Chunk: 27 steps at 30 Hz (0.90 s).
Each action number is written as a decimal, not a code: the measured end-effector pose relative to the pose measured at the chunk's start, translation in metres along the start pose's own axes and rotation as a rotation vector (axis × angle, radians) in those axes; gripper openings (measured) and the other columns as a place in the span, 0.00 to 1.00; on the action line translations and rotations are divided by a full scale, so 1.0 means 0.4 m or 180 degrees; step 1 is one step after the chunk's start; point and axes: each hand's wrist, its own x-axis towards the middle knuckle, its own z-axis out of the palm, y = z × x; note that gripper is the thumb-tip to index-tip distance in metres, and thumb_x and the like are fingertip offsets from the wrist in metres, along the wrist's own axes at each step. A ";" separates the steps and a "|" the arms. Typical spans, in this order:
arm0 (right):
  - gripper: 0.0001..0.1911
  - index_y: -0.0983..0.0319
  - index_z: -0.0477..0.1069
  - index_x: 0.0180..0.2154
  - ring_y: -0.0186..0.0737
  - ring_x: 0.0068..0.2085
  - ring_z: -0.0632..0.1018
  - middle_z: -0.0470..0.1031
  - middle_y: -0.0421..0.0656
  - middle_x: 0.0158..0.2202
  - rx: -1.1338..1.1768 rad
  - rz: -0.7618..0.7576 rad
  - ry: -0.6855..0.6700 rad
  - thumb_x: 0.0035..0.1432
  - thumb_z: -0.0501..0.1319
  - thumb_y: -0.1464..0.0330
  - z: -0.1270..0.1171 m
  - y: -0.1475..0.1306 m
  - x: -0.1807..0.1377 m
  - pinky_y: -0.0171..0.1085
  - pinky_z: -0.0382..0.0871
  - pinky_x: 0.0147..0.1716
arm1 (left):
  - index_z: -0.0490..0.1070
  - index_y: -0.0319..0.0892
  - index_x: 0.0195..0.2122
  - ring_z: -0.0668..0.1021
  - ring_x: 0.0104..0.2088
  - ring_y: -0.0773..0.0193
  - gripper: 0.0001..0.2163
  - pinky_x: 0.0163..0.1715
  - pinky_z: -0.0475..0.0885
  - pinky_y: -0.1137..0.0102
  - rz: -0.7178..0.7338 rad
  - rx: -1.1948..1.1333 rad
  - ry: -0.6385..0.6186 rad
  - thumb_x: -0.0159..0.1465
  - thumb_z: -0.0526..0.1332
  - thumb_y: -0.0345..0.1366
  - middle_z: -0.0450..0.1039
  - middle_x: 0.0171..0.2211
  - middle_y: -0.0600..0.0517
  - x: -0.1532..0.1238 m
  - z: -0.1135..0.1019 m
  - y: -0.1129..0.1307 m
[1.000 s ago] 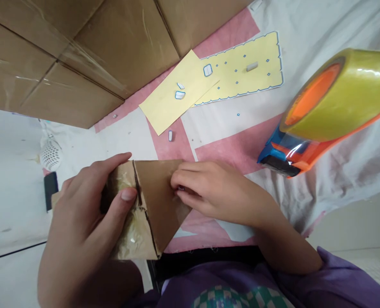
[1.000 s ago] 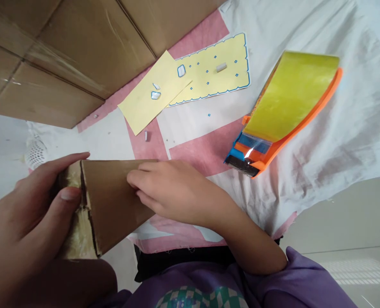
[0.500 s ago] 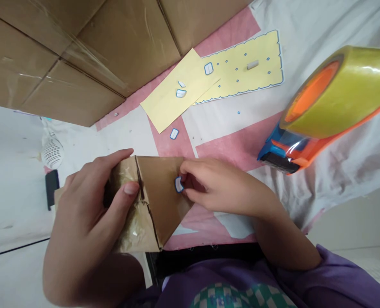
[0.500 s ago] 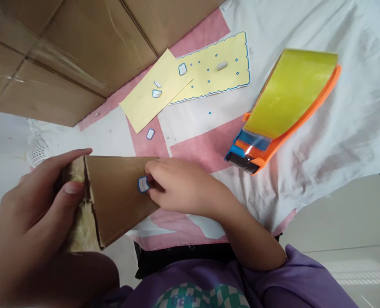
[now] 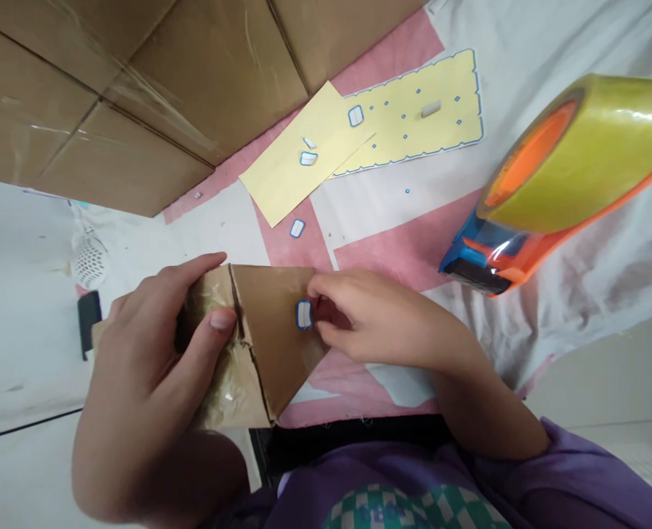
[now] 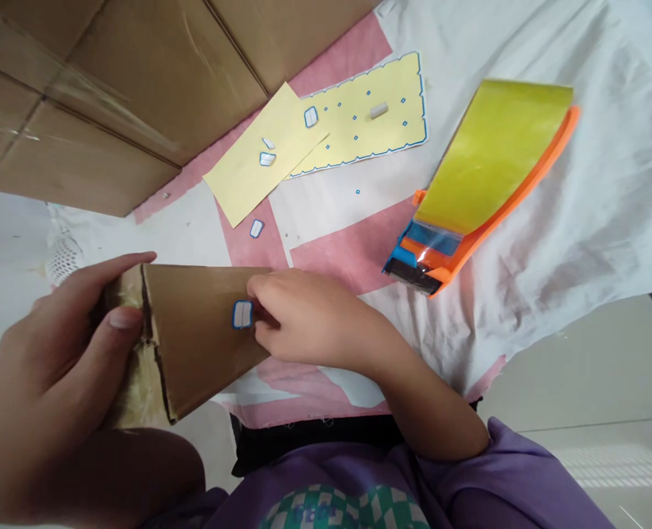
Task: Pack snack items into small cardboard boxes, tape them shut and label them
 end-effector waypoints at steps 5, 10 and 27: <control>0.06 0.62 0.73 0.39 0.37 0.33 0.71 0.76 0.42 0.34 0.0023 -0.0013 -0.0034 0.60 0.60 0.75 -0.004 -0.003 -0.004 0.36 0.58 0.32 | 0.68 0.55 0.61 0.76 0.48 0.48 0.21 0.50 0.65 0.53 -0.0021 -0.0038 0.0004 0.71 0.51 0.52 0.76 0.49 0.50 0.000 -0.001 0.001; 0.06 0.62 0.71 0.36 0.36 0.33 0.71 0.75 0.42 0.34 -0.0074 0.0012 0.0102 0.67 0.57 0.70 0.010 0.000 0.005 0.36 0.55 0.32 | 0.69 0.56 0.61 0.77 0.48 0.47 0.22 0.53 0.65 0.51 -0.0105 -0.0040 -0.0013 0.70 0.52 0.53 0.76 0.49 0.51 -0.003 -0.003 0.002; 0.13 0.62 0.66 0.30 0.33 0.30 0.68 0.72 0.40 0.30 0.0074 0.0345 -0.0046 0.70 0.56 0.68 0.014 -0.009 0.017 0.37 0.51 0.29 | 0.68 0.55 0.61 0.76 0.51 0.46 0.22 0.54 0.64 0.50 -0.0079 -0.0023 -0.0073 0.71 0.50 0.52 0.76 0.51 0.50 0.000 -0.007 0.016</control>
